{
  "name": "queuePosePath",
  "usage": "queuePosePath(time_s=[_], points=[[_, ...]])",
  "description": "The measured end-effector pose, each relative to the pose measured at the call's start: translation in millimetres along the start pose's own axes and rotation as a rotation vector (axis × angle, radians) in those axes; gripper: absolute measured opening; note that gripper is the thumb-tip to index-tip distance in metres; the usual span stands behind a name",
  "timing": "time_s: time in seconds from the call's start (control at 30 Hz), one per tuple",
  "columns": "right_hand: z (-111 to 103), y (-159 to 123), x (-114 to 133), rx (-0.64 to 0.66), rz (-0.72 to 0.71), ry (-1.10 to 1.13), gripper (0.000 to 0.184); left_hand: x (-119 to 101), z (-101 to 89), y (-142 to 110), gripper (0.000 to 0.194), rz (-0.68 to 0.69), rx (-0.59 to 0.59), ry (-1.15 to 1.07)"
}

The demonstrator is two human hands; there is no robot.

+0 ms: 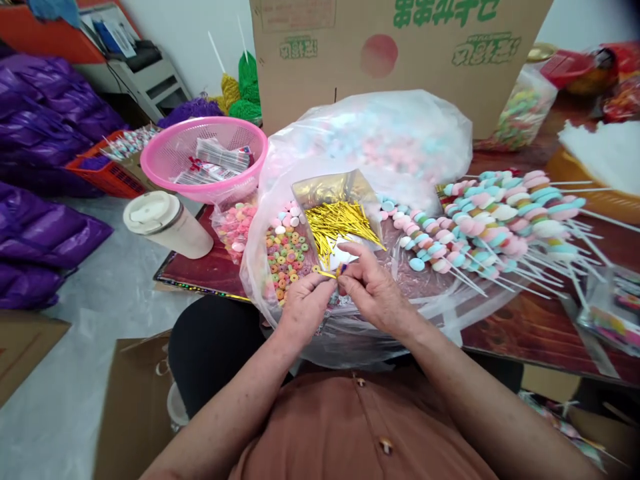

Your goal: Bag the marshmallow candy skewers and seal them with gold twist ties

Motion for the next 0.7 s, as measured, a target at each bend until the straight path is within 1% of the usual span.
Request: queuePosePath(time_s=[0.07,0.13,0.17,0.23,0.3,0.33,0.37,0.4,0.47,0.5,0.53,0.57,0.6,0.63,0.7], points=[[-2.6,-2.9,-3.4,-0.029,-0.005,0.006,0.045,-1.6,2.2,-6.8,0.015,0.015,0.086,0.022],[-3.3,-8.0,-2.9,-0.047,-0.029,-0.021,0.047,-1.8,4.7,-12.1,0.016,0.016,0.118,-0.013],[-3.0,-11.0,-2.4,-0.057,-0.03,-0.04,0.05,-1.7,5.7,-13.9,0.016,0.017,0.1,-0.052],[-4.0,-17.7,-3.0,-0.112,0.02,-0.024,0.056,-1.3,6.4,-15.9,0.014,0.008,0.015,-0.156],[-8.0,-24.8,-5.5,-0.173,0.112,0.094,0.062,-0.9,7.0,-17.1,0.014,-0.052,-0.052,-0.275],[-10.0,-28.0,-6.0,-0.161,0.146,0.161,0.061,-0.7,8.3,-17.9,0.015,-0.117,-0.043,-0.331],[-11.5,-30.8,-5.0,-0.107,0.152,0.209,0.055,-0.7,10.3,-19.1,0.018,-0.198,-0.001,-0.378],[-12.7,-33.0,-2.2,-0.017,0.13,0.224,0.044,-0.9,12.8,-20.9,0.021,-0.289,0.067,-0.417],[-14.4,-36.7,5.7,0.209,0.034,0.176,0.023,-2.2,17.9,-26.0,0.027,-0.459,0.231,-0.478],[-15.6,-37.9,8.9,0.305,-0.012,0.153,0.02,-3.0,20.1,-28.5,0.029,-0.523,0.301,-0.505],[-16.9,-38.1,10.8,0.372,-0.041,0.143,0.019,-3.6,21.7,-30.1,0.031,-0.56,0.346,-0.527],[-18.1,-37.3,11.3,0.407,-0.05,0.146,0.019,-3.9,22.6,-30.3,0.032,-0.565,0.356,-0.545],[-18.9,-35.5,10.3,0.404,-0.039,0.155,0.019,-3.7,23.0,-29.5,0.033,-0.55,0.342,-0.555],[-19.3,-33.4,8.3,0.368,-0.018,0.162,0.021,-2.9,23.2,-28.1,0.034,-0.525,0.312,-0.559],[-19.1,-30.2,3.4,0.233,0.03,0.139,0.024,-0.5,23.4,-24.6,0.032,-0.47,0.226,-0.56]])
Point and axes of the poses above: each hand's wrist, its own y-axis towards the middle knuckle, its own z-axis out of the palm, x = y × z, the point moved 4 cm from there along y, towards the middle knuckle, and after that the axes turned 14 degrees about z, right-handed, at the moved point
